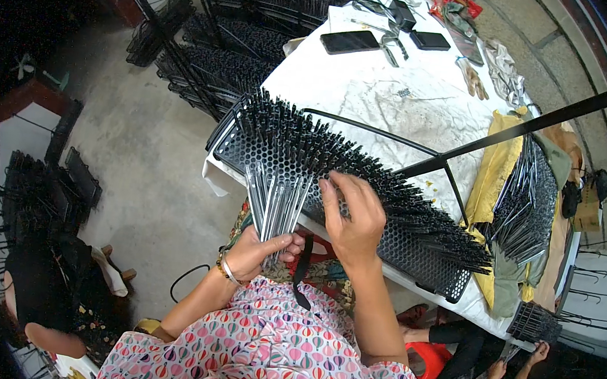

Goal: The person inserts metal pins into a plastic grid by hand, assembling components for an industrial brush.

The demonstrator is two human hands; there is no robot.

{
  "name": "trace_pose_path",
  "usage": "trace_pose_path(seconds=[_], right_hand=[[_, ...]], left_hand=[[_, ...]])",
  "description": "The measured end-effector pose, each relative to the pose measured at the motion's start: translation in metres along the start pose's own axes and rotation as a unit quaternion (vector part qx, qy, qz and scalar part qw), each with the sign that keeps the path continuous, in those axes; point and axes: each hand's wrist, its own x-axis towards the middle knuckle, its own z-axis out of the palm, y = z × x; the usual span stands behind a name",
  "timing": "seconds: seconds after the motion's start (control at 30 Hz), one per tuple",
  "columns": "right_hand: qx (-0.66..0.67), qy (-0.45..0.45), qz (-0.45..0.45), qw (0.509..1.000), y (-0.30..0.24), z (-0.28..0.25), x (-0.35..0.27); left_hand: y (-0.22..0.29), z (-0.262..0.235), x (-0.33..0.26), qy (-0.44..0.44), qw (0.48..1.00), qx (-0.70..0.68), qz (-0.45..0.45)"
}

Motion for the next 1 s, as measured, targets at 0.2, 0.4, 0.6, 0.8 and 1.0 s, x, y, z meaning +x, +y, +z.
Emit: trace_pose_path(seconds=[0.2, 0.4, 0.6, 0.8, 1.0], right_hand=[[0.213, -0.139, 0.302, 0.919, 0.004, -0.003, -0.015], [0.274, -0.082, 0.311, 0.906, 0.013, -0.015, -0.009], [0.236, -0.156, 0.361, 0.889, 0.009, -0.013, -0.008], [0.251, -0.185, 0.338, 0.888, 0.017, -0.008, -0.016], [0.225, 0.042, 0.214, 0.950, 0.002, -0.015, 0.002]], left_hand=[[0.005, 0.008, -0.002, -0.058, 0.998, 0.039, -0.003], [-0.008, 0.006, 0.004, -0.040, 0.999, -0.016, -0.020], [-0.004, 0.007, 0.006, -0.055, 0.998, 0.023, -0.026], [-0.004, 0.007, 0.004, -0.058, 0.998, 0.035, -0.019], [-0.008, 0.009, 0.005, -0.037, 0.999, -0.022, -0.027]])
